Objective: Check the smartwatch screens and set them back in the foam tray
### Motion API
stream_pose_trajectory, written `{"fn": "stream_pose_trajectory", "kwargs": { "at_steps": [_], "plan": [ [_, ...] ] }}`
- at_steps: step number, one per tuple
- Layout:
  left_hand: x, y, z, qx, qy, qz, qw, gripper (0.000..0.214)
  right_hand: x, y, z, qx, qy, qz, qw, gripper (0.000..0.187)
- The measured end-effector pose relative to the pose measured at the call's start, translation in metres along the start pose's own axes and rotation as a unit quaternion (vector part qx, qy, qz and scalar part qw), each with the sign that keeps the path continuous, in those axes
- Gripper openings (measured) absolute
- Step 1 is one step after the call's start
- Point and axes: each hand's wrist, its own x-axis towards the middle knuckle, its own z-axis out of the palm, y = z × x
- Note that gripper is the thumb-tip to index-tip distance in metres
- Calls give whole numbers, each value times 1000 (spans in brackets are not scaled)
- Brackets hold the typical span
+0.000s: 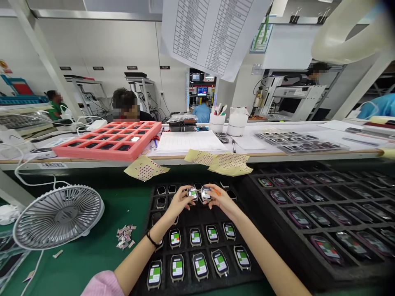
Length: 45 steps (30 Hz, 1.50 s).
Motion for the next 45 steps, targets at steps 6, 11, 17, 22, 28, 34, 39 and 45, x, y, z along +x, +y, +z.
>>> {"fn": "stream_pose_trajectory", "kwargs": {
  "at_steps": [6, 11, 17, 22, 28, 34, 39, 45],
  "plan": [
    [-8, 23, -20, 14, 89, 18, 996, 41, 8, -21, 29, 7, -76, -1, 997, 36],
    [-12, 32, -27, 9, 68, 6, 998, 45, 7, -24, 33, -14, -94, 0, 995, 41],
    [-26, 46, -25, 30, 49, 28, 998, 39, 1, -27, 35, -56, -60, -22, 996, 30],
    [-29, 48, -23, 32, 53, 45, 997, 41, -3, -27, 38, -47, -59, -1, 997, 27],
    [-31, 49, -19, 37, 60, 58, 996, 40, -7, -27, 39, -32, -119, -13, 992, 31],
    [-29, 48, -21, 29, 67, 48, 996, 40, -10, -32, 40, -34, -135, -22, 990, 31],
    [-29, 47, -22, 11, 64, 49, 997, 42, -10, -33, 40, -39, -130, -20, 991, 32],
    [-34, 52, -20, 24, 55, 55, 997, 36, -12, -34, 41, -26, -118, -22, 992, 31]
  ]
}}
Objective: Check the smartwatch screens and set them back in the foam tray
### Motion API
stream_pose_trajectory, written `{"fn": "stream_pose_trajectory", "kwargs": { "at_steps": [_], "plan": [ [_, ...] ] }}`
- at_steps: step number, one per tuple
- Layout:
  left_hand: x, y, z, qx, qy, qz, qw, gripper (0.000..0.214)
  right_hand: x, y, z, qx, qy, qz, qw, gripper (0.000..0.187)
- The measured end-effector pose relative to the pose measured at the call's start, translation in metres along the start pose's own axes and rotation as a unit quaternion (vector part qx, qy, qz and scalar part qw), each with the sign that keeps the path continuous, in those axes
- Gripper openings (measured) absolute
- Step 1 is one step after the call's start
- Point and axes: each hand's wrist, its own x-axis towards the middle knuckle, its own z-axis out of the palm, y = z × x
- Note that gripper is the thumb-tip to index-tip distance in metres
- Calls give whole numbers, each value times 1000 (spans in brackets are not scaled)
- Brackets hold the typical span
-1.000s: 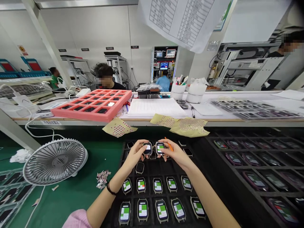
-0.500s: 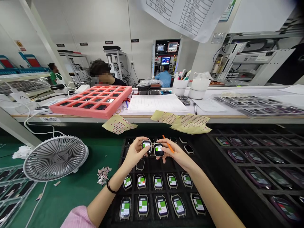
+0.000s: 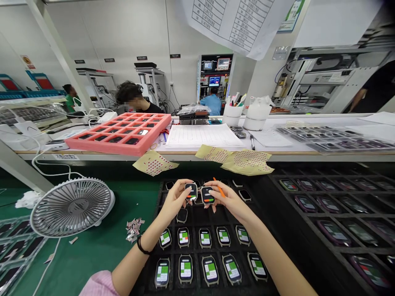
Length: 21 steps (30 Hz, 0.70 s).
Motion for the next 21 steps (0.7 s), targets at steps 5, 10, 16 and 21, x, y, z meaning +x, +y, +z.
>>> {"fn": "stream_pose_trajectory", "kwargs": {
  "at_steps": [5, 10, 16, 21],
  "plan": [
    [-6, 10, -1, -21, -32, -6, 999, 36, 0, 3, 0, -4, 10, -6, 1000, 31],
    [-17, 29, -16, -122, -171, -2, 978, 53, -1, 0, 0, 21, 4, -7, 1000, 28],
    [-24, 36, -20, -151, -184, 12, 971, 56, -3, -5, 1, 50, 0, -10, 999, 26],
    [-17, 28, -13, -70, -137, -1, 988, 58, -4, -3, -1, 39, -6, -22, 999, 26]
  ]
}}
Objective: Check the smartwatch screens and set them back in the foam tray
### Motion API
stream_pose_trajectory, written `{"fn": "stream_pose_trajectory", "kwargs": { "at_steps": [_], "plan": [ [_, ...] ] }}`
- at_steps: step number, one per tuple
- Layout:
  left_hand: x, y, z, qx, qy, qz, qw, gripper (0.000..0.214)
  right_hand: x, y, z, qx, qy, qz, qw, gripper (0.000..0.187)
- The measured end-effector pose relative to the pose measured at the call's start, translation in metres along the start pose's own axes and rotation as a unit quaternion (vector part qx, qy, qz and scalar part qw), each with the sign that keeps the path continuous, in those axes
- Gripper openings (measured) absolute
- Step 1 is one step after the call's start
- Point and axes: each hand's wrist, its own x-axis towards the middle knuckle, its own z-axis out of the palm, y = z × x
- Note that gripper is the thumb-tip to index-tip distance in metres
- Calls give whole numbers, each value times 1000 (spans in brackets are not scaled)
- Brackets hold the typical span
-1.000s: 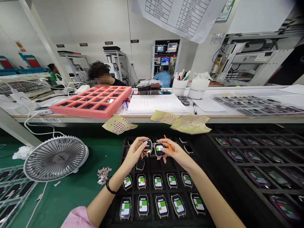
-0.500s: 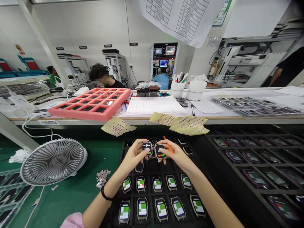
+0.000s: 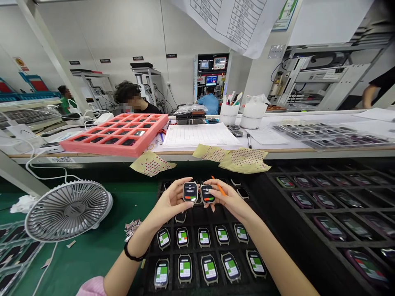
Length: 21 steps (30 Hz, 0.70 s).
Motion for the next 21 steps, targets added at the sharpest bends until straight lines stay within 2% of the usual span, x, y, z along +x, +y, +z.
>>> {"fn": "stream_pose_trajectory", "kwargs": {
  "at_steps": [9, 21],
  "plan": [
    [13, -18, 0, 70, 100, 34, 992, 47, 2, 5, -4, -44, -11, -27, 999, 38],
    [18, -27, -7, 57, 121, 32, 990, 43, 1, 6, -3, -52, -11, -20, 998, 39]
  ]
}}
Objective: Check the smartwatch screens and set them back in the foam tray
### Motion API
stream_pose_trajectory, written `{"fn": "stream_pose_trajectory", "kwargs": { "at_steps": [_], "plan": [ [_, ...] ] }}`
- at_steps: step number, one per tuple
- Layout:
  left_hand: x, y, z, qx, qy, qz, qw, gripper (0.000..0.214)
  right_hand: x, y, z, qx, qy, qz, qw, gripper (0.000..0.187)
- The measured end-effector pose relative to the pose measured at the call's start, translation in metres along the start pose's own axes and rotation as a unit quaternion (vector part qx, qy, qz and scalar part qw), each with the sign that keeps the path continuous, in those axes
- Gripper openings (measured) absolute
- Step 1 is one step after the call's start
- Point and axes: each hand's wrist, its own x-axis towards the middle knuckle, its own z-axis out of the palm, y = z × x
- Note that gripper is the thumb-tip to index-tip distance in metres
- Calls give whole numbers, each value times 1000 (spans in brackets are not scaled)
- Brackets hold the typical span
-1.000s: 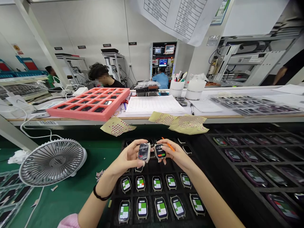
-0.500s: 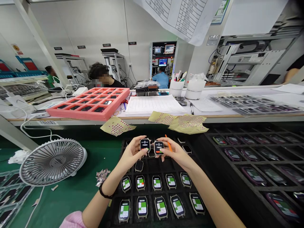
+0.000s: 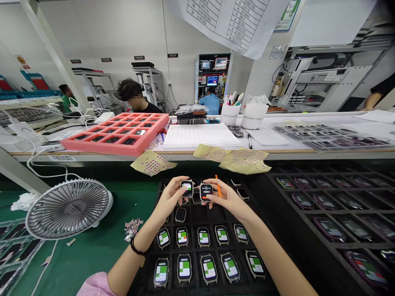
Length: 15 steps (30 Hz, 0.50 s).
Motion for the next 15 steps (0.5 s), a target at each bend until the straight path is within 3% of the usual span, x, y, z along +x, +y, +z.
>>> {"fn": "stream_pose_trajectory", "kwargs": {
  "at_steps": [7, 15],
  "plan": [
    [-2, 1, 3, -5, 15, -11, 1000, 42, -2, -5, 2, 1, 10, 19, 1000, 31],
    [-4, 2, 3, -3, -13, -3, 1000, 42, 0, -2, 0, -10, 45, 23, 999, 32]
  ]
}}
